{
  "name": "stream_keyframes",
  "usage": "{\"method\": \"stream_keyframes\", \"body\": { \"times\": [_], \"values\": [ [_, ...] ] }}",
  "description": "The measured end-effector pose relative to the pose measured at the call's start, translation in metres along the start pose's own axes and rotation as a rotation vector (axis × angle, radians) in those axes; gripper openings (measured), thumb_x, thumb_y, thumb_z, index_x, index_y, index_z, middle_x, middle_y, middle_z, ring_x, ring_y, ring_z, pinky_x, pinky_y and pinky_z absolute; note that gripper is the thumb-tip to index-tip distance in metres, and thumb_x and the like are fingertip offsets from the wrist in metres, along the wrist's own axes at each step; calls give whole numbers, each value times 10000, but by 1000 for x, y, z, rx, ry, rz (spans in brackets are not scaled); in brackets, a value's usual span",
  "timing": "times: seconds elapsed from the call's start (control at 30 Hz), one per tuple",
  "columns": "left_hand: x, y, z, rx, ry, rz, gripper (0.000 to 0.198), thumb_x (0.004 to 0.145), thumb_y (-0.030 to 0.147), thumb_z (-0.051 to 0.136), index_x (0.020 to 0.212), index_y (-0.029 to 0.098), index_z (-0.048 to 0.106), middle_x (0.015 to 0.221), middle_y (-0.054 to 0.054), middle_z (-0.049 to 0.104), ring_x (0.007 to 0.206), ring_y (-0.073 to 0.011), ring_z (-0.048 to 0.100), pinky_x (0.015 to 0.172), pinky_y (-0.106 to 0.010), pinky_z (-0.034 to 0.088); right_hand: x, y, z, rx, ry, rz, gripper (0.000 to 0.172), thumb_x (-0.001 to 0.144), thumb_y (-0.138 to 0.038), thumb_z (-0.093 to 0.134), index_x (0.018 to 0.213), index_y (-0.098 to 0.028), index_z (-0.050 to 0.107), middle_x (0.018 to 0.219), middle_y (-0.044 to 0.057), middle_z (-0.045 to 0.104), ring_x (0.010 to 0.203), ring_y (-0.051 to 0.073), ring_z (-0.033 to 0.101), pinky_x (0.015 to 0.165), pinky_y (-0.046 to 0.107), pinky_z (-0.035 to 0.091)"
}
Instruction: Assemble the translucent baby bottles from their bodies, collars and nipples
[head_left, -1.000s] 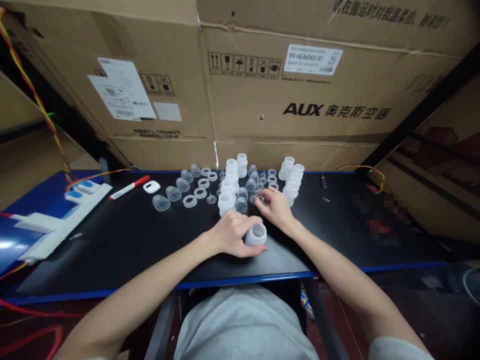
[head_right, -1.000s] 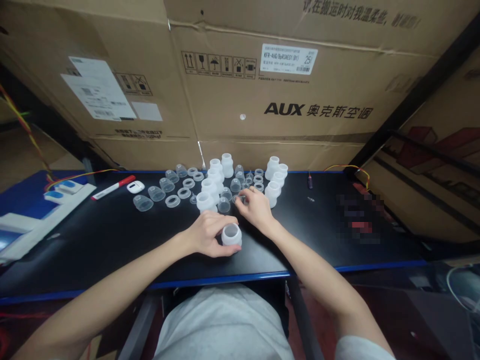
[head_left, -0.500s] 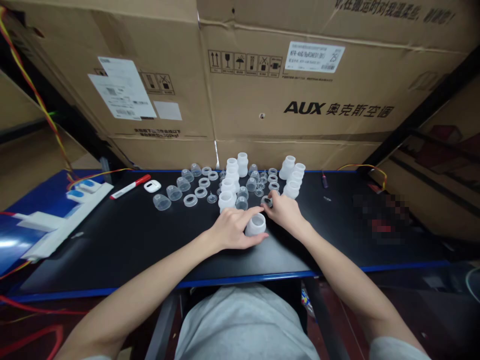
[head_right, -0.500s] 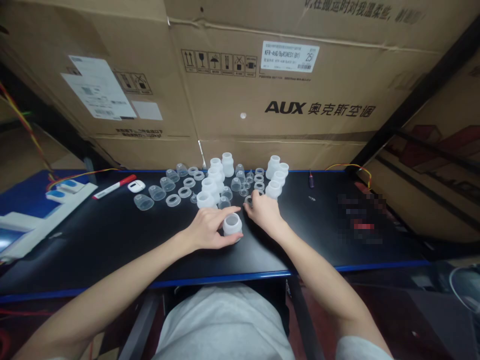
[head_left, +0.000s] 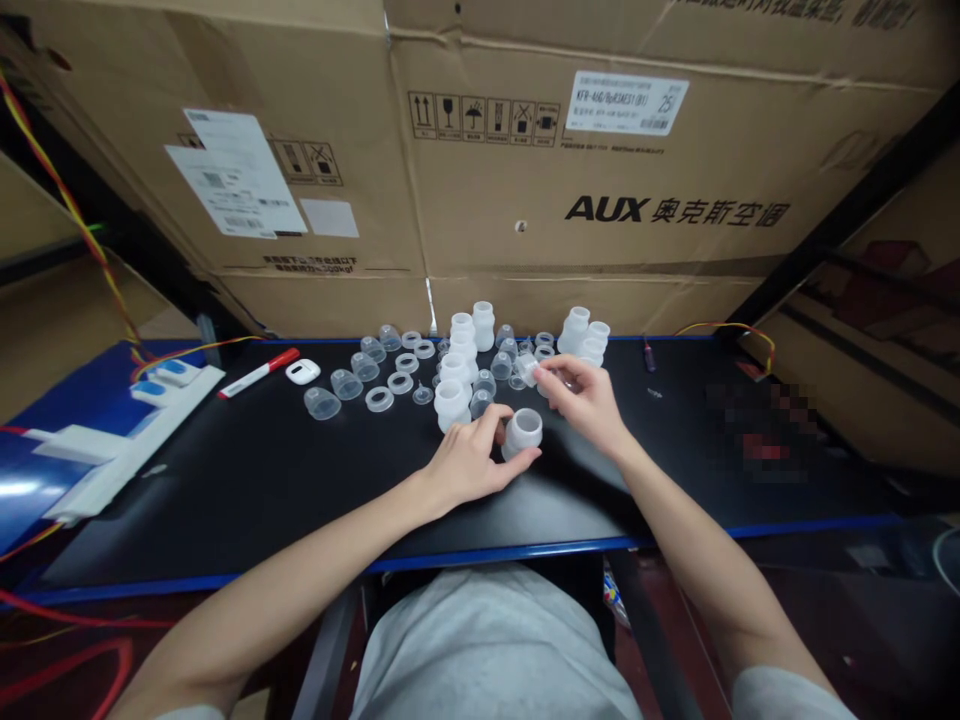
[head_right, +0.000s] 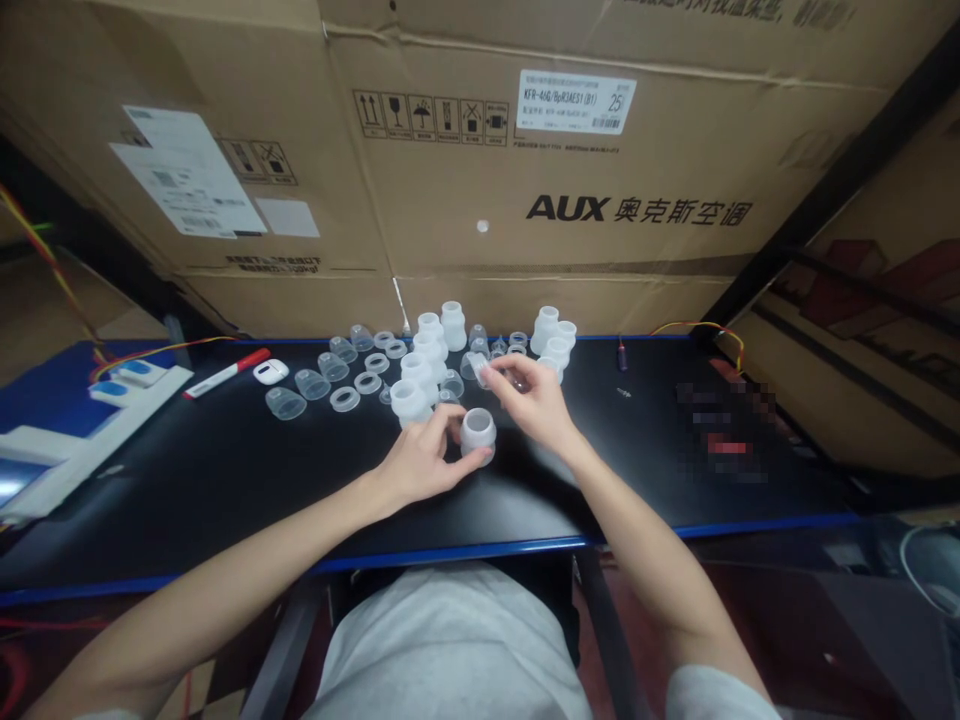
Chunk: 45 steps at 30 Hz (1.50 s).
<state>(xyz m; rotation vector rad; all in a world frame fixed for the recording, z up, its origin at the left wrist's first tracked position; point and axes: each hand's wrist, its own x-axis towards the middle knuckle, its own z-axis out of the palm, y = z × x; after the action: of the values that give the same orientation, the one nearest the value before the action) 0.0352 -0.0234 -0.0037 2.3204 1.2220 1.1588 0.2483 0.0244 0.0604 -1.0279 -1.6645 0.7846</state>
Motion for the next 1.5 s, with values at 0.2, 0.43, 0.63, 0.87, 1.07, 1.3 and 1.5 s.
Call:
{"method": "stream_keyframes", "body": {
  "times": [0.2,0.43,0.63,0.87,1.07,1.3,1.5],
  "values": [
    [2,8,8,-246,-135,-174,723,996,489,753,1595,237,436,932,13,799,509,-126,638,551,-268,503,2,-7,-12,326,-22,60,474,906,-692,823,941,-225,751,514,-71,518,419,99,400,427,251,319],
    [2,6,-2,-497,31,-33,705,1009,436,764,1613,257,450,1101,-51,765,500,-40,572,450,-174,413,-17,-24,-17,261,-40,-60,424,914,-653,838,906,-233,781,538,-44,560,417,109,432,446,277,349],
    [7,7,-20,-665,19,96,611,1055,449,713,1604,245,542,1318,-177,746,807,-179,787,654,-275,639,-30,-37,-11,141,-282,-145,392,951,-607,805,883,-221,801,559,-22,602,462,110,429,477,279,335],
    [17,13,-38,-942,-116,-37,335,1000,477,794,1139,172,782,1044,-131,792,857,-229,790,629,-291,655,-27,-37,-8,143,-359,-145,397,986,-598,767,887,-214,797,549,-38,559,473,104,395,494,281,305],
    [23,3,-37,-1126,-137,-102,445,817,528,969,940,171,735,1174,-161,819,854,-279,830,595,-327,675,-26,-25,-5,287,-216,-36,390,974,-617,761,1009,-252,630,612,-56,574,494,129,470,527,278,372],
    [24,1,-35,-1169,-92,-145,457,777,459,1015,943,151,720,1214,-186,835,945,-329,860,615,-308,690,-20,-17,-7,504,-253,-69,303,987,-519,693,999,-270,520,905,17,688,634,154,497,597,304,436],
    [27,4,-35,-1290,-61,-213,380,766,360,1029,902,139,751,1091,-107,844,956,-285,858,661,-261,697,-24,-25,-3,342,-204,-257,151,1055,-378,741,1115,-240,760,1148,93,720,808,167,681,670,321,599]
  ]
}}
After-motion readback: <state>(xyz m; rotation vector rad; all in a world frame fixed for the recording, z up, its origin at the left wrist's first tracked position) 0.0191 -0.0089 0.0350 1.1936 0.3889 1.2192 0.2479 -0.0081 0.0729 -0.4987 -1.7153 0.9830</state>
